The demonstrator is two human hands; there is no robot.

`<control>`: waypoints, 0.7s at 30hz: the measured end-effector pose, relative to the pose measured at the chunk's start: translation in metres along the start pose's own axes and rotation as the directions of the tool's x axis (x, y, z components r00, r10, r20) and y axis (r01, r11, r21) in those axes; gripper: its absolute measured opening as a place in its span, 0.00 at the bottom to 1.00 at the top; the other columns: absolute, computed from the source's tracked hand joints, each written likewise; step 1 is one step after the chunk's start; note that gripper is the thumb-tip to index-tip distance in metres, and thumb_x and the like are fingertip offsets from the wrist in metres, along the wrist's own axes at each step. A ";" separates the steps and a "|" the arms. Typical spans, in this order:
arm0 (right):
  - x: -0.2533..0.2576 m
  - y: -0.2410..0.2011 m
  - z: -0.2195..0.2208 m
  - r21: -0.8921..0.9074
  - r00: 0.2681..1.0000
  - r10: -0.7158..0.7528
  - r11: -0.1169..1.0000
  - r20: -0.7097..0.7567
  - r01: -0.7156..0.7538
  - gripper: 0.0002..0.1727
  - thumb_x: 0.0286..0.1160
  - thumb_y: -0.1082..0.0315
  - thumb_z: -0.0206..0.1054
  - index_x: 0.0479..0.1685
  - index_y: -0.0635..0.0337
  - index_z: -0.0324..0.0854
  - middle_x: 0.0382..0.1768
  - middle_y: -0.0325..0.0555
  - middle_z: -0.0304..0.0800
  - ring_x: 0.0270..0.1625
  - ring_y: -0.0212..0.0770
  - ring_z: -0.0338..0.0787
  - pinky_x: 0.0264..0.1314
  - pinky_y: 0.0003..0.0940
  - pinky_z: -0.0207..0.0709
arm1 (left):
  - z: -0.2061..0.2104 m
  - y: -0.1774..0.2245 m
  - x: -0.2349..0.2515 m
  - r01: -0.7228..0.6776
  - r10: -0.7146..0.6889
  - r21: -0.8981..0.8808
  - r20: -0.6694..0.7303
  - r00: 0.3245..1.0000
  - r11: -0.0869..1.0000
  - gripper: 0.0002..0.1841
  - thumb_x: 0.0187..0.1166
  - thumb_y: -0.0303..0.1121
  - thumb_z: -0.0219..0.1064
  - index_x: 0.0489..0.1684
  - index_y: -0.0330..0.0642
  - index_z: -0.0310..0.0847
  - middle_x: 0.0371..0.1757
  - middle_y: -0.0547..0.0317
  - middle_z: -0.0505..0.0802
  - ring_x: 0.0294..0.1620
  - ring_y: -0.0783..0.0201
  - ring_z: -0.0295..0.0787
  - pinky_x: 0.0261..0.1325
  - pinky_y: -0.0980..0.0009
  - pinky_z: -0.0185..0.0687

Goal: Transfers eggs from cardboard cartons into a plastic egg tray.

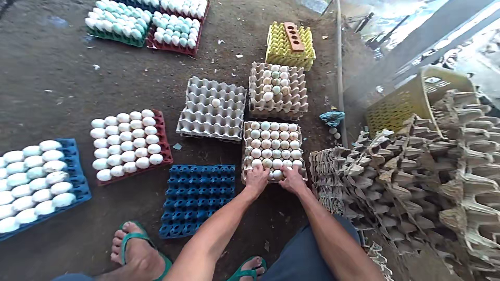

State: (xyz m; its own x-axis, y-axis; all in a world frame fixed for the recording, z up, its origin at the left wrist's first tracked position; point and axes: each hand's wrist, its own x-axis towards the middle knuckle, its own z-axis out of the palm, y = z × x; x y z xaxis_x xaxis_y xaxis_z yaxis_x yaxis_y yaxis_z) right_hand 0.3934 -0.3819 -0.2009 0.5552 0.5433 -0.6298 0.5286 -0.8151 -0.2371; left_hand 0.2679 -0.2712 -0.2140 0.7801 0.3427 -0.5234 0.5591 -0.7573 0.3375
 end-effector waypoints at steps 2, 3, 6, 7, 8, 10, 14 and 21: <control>0.002 -0.003 0.002 -0.043 1.000 0.004 0.999 0.002 -0.004 0.40 0.63 0.56 0.80 0.81 0.45 0.73 0.86 0.74 0.52 0.69 0.69 0.83 0.67 0.57 0.83 | 0.000 0.003 0.003 -0.001 0.001 0.027 0.009 1.000 1.000 0.26 0.82 0.38 0.66 0.80 0.45 0.72 0.74 0.35 0.80 0.72 0.34 0.78 0.66 0.36 0.74; 0.003 -0.004 0.004 -0.056 1.000 0.001 0.998 -0.004 -0.001 0.40 0.62 0.54 0.81 0.80 0.46 0.73 0.86 0.75 0.53 0.70 0.70 0.82 0.68 0.58 0.82 | -0.001 0.004 0.004 -0.005 0.005 0.033 0.017 1.000 0.999 0.26 0.82 0.37 0.65 0.80 0.45 0.72 0.75 0.36 0.80 0.72 0.35 0.78 0.66 0.36 0.74; 0.006 -0.007 0.003 -0.085 1.000 0.013 0.996 -0.013 -0.014 0.37 0.66 0.52 0.80 0.79 0.44 0.75 0.86 0.72 0.53 0.71 0.70 0.80 0.67 0.60 0.81 | -0.004 0.005 0.008 -0.024 0.023 0.025 0.027 0.999 0.999 0.27 0.80 0.38 0.67 0.79 0.46 0.73 0.77 0.38 0.79 0.72 0.35 0.79 0.65 0.36 0.75; 0.006 -0.007 0.003 -0.085 1.000 0.012 0.996 -0.014 -0.013 0.36 0.67 0.53 0.79 0.79 0.43 0.75 0.86 0.72 0.53 0.71 0.70 0.81 0.67 0.60 0.82 | -0.004 0.004 0.007 -0.033 0.033 0.024 0.029 0.999 0.999 0.27 0.80 0.39 0.67 0.79 0.47 0.73 0.77 0.39 0.79 0.72 0.36 0.79 0.64 0.36 0.76; 0.006 -0.007 0.003 -0.085 1.000 0.008 0.996 -0.014 -0.009 0.35 0.67 0.53 0.79 0.79 0.42 0.76 0.86 0.72 0.54 0.70 0.69 0.82 0.66 0.60 0.82 | -0.004 0.002 0.005 -0.045 0.045 0.009 0.027 0.999 0.999 0.28 0.79 0.40 0.68 0.80 0.48 0.73 0.77 0.39 0.79 0.71 0.36 0.80 0.63 0.36 0.76; 0.006 -0.004 0.001 -0.079 1.000 -0.008 0.997 -0.012 0.007 0.35 0.67 0.51 0.79 0.78 0.40 0.76 0.86 0.71 0.55 0.69 0.68 0.83 0.65 0.60 0.82 | -0.008 -0.004 -0.001 -0.083 0.082 -0.045 -0.007 0.997 0.996 0.29 0.78 0.45 0.69 0.79 0.50 0.73 0.74 0.41 0.81 0.66 0.37 0.84 0.60 0.37 0.79; 0.007 0.009 -0.002 0.004 0.998 -0.031 0.999 -0.047 0.032 0.38 0.59 0.45 0.82 0.75 0.44 0.79 0.81 0.71 0.63 0.69 0.68 0.83 0.66 0.61 0.82 | -0.034 -0.029 -0.029 -0.192 0.183 -0.185 -0.063 0.981 0.964 0.31 0.74 0.49 0.71 0.77 0.46 0.76 0.69 0.43 0.87 0.65 0.41 0.87 0.62 0.38 0.80; -0.017 0.015 -0.036 0.714 0.979 -0.151 0.700 0.139 0.007 0.26 0.80 0.54 0.68 0.73 0.56 0.77 0.59 0.61 0.85 0.51 0.56 0.91 0.46 0.57 0.87 | -0.149 -0.141 -0.107 -0.257 0.257 -0.141 -0.021 0.966 0.956 0.30 0.76 0.45 0.72 0.78 0.47 0.77 0.70 0.45 0.88 0.68 0.45 0.86 0.72 0.40 0.75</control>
State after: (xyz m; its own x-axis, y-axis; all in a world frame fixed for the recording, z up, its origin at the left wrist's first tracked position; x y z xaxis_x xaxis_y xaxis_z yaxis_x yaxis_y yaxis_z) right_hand 0.4150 -0.3957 -0.1669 0.3738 0.6270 -0.6835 -0.0844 -0.7108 -0.6983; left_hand 0.1478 -0.1178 -0.0890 0.9031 0.1483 -0.4031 0.3738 -0.7336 0.5675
